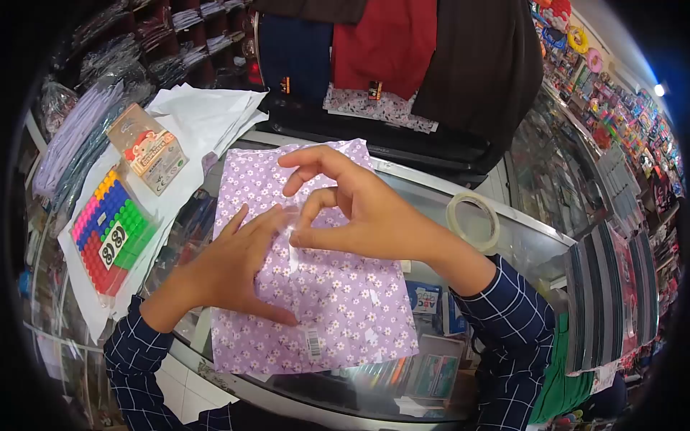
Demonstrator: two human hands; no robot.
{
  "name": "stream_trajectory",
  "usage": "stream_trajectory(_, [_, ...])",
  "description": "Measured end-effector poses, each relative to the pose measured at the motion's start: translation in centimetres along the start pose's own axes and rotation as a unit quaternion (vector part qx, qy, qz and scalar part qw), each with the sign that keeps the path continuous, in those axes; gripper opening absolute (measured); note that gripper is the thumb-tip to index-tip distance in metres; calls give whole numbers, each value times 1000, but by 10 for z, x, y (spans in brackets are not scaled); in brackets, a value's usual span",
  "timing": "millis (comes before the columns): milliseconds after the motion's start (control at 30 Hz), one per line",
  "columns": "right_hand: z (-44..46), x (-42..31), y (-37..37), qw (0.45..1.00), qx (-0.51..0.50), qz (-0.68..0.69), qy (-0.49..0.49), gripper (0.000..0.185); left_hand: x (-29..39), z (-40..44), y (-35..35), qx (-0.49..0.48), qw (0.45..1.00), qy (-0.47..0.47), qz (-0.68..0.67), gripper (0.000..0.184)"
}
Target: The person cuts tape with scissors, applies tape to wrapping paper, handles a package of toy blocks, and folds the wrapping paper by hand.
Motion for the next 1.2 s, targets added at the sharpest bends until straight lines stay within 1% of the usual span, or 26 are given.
stream_trajectory(33, [0,0,-1,1000,1,23,-5,67,3,-1,-2,10,1000,8,-2,125])
stream_trajectory(67, [0,1,-1,1000,2,4,4,68,5,-3,-4,22,1000,17,-4,123])
stream_trajectory(100, [1,5,-1,1000,4,16,21,69,7,-5,-6,33,999,25,-6,121])
stream_trajectory(167, [2,15,1,998,9,40,53,71,7,-4,-11,-5,998,-7,-68,116])
stream_trajectory(200, [3,21,1,998,8,42,51,71,6,-4,-11,-24,994,-23,-99,114])
stream_trajectory(300, [3,32,7,993,3,59,98,72,1,-2,-4,-34,986,-11,-160,109])
stream_trajectory(433, [-1,41,16,987,-25,102,126,69,5,-7,-2,21,998,16,-53,113])
stream_trajectory(500, [-1,42,20,988,-47,90,114,69,9,-9,-9,58,998,25,19,116])
stream_trajectory(533, [-1,41,21,989,-53,89,107,69,6,-6,-3,23,1000,21,0,122])
stream_trajectory(633, [-1,42,25,990,-71,79,96,72,5,-4,2,-10,999,45,23,125])
stream_trajectory(667, [-1,43,26,989,-75,88,94,73,6,-3,0,-3,998,56,13,125])
stream_trajectory(733, [-3,49,31,986,-82,106,97,75,6,-2,1,-18,998,62,14,125])
stream_trajectory(833, [-6,57,36,986,-93,94,101,75,5,-2,1,-27,998,60,6,127])
stream_trajectory(867, [-7,56,37,983,-94,107,118,75,5,-2,1,-28,998,59,2,128])
stream_trajectory(967, [-7,47,40,987,-103,100,77,74,3,-2,3,-42,998,45,-6,130])
stream_trajectory(1067, [-6,36,39,981,-98,152,66,75,4,-1,4,-40,998,51,10,130])
stream_trajectory(1200, [-5,36,35,988,-77,109,81,78,6,-1,4,-45,997,55,25,128])
Point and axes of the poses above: each hand's wrist, its own z-axis towards the middle knuckle, its own y-axis out of the palm, x = y × z, the point moved 9 cm from there along z, towards the middle knuckle
